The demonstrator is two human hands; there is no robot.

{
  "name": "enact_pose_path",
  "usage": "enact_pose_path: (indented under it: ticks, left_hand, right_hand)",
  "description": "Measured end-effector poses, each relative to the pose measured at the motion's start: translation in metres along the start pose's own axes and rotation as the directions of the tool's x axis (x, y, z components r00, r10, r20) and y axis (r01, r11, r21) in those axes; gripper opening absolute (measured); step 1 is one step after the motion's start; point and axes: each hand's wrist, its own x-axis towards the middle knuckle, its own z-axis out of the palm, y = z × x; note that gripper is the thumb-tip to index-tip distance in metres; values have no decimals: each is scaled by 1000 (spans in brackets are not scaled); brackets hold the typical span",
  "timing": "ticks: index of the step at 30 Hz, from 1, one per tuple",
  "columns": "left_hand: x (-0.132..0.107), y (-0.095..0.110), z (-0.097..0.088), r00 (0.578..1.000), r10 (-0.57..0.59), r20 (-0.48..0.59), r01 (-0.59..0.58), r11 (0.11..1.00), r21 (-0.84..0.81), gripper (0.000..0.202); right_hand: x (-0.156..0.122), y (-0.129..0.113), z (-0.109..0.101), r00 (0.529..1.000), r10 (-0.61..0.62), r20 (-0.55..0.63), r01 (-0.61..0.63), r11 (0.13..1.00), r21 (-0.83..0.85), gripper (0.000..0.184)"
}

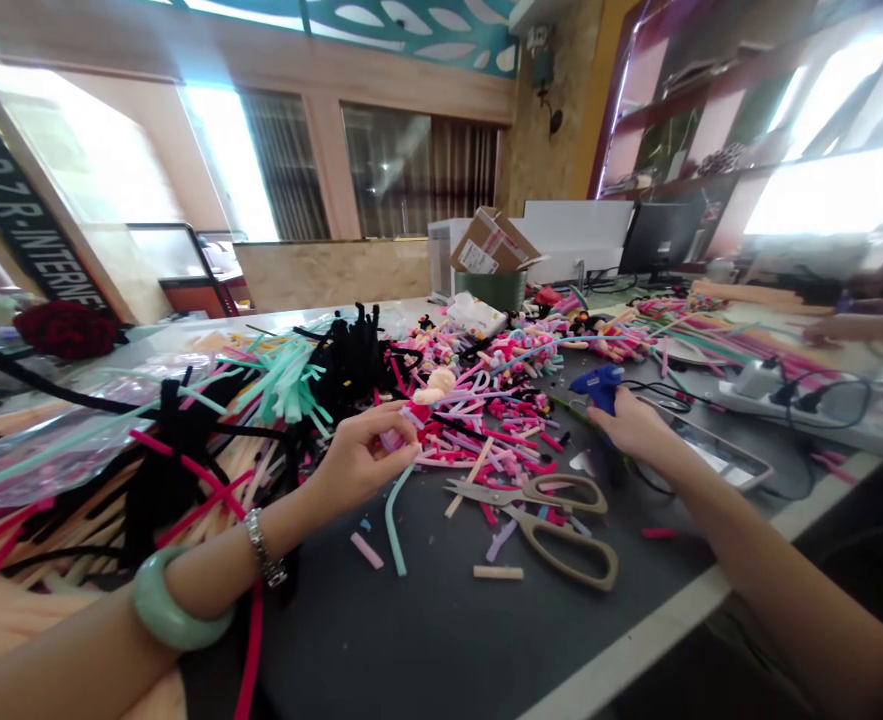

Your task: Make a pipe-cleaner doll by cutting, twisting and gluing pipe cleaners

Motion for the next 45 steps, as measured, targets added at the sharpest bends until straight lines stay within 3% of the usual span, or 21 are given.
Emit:
enact_pose_path:
  ticks: [7,13,16,18,19,21,24,28,32,45]
  left_hand:
    - [0,2,1,997,-75,16,76,993,-85,13]
    - [0,1,5,986,-158,51,166,952,-256,16]
    - [-1,7,10,968,-244,60,247,880,-406,16]
    - [-1,15,14,943,-332,34,296,786,-542,15]
    - [-2,21,16,935,-351,51,309,735,-603,15]
    - [-4,31,21,925,-365,108,339,660,-670,13]
    - [-9,45,25,919,-364,152,357,603,-714,12]
    - [-15,55,28,916,-336,217,382,573,-725,11]
    - [-18,57,30,927,-295,233,367,574,-732,9]
    - [-21,56,31,929,-274,247,365,588,-722,8]
  right_hand:
    - [-7,-4,-8,994,-28,102,50,973,-226,40]
    - [-23,-7,-34,992,-24,125,68,932,-357,40]
    - [-45,-21,-49,992,-44,119,88,915,-395,44]
    - [-65,-38,-55,976,-120,182,182,909,-376,45]
    - [-77,-49,-57,952,-205,227,271,909,-317,46]
    - [-100,-72,-55,846,-470,251,495,868,-44,36]
    - [-127,-97,-48,759,-641,111,599,756,266,16]
    - [-143,-106,-38,771,-637,5,535,651,539,12]
    - [-144,-105,-35,801,-598,33,423,603,676,9]
    - [-146,-109,-33,803,-591,80,302,519,799,8]
